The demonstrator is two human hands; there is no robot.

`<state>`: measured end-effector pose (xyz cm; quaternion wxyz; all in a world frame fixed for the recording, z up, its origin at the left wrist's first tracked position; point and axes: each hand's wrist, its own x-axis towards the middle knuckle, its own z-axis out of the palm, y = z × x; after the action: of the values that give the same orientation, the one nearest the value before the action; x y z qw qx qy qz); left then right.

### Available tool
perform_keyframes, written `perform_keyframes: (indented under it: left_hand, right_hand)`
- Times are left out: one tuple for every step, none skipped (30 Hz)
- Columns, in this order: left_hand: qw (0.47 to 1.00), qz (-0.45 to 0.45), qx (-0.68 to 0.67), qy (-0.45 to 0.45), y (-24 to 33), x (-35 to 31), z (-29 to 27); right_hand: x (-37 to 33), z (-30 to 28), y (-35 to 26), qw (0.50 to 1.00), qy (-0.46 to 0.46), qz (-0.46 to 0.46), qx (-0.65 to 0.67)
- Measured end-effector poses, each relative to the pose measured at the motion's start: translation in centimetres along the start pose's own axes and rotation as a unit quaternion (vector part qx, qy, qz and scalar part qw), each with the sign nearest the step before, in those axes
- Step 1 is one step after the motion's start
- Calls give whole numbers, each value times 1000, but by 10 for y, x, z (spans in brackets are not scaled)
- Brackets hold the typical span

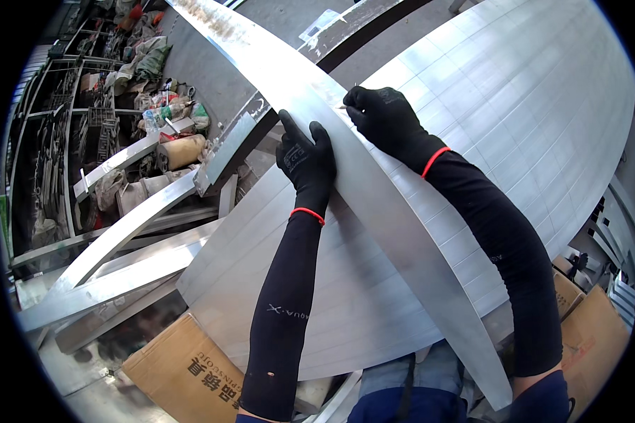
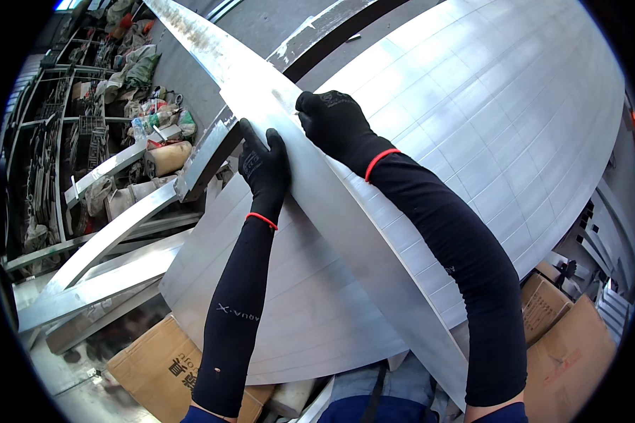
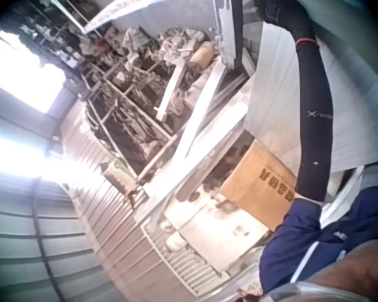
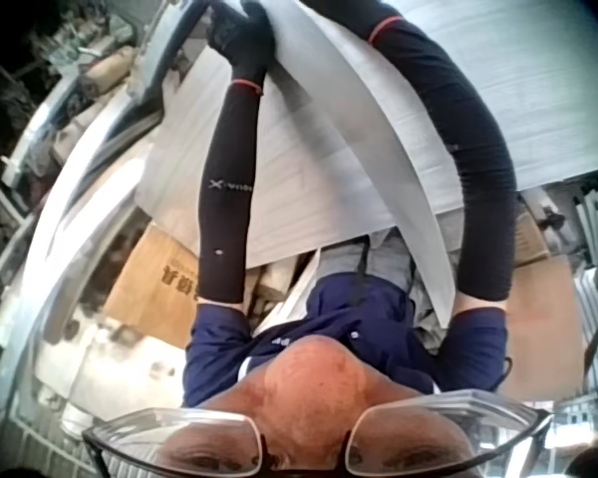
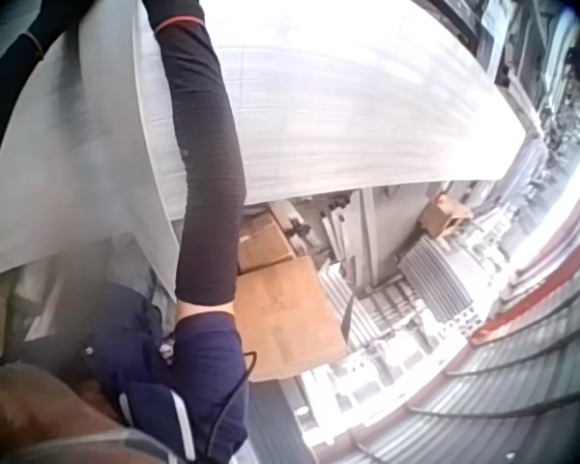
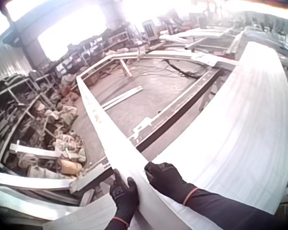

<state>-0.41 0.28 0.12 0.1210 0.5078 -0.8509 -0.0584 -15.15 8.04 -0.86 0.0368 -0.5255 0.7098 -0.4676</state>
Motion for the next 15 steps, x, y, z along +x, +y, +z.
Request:
perform_keyframes:
  left_hand:
    - [1000,-2,-7,0,-1,0,0]
    - [1000,-3,-15,0,-1,1,-1]
    - [1000,-5,-23,0,-2,1,-1]
    - [1000,-4,-21,-2,-2,1,0]
    - [1000,-3,-19,-5,-1,1,0]
    - [1000,-3,-16,-6,-2,1,0]
    - [1000,14,-15,20,-5,1,3]
    - [998,31,-14,47,-9,2,8]
    - [996,47,-14,72,-11,2,10]
    - [996,48,-13,73,-12,2,13]
    - [996,48,-13,74,-13,2,15]
    - [996,49,-13,75,-14,2,16]
    - [996,48,-12,73,-14,2,16]
    - [996,48,-11,72,-15,2,17]
    - [996,47,-10,69,-15,2,16]
  right_hand:
    - [-2,3,-2,1000,5,-3,-14]
    - [-1,4,-1,1000,1,-2,-17]
    - [-2,5,-1,1000,-4,0,-21]
    - [-2,6,-1,1000,-8,2,-25]
    - [-2,6,-1,1000,-8,-3,-24]
    - [-2,8,-1,1000,-9,-9,-22]
    - [-2,9,0,1000,-9,-15,-21]
    - [-1,10,0,999,-13,-19,-24]
    - [-1,11,0,999,-17,-23,-27]
    - [0,12,1,999,-22,-27,-31]
    - [-1,12,2,999,-27,-28,-37]
    - [-1,10,1,998,-33,-28,-44]
    - [-2,9,1,998,-38,-29,-50]
    - [-3,7,-1,997,-45,-38,-58]
    - [-4,6,-1,995,-54,-46,-66]
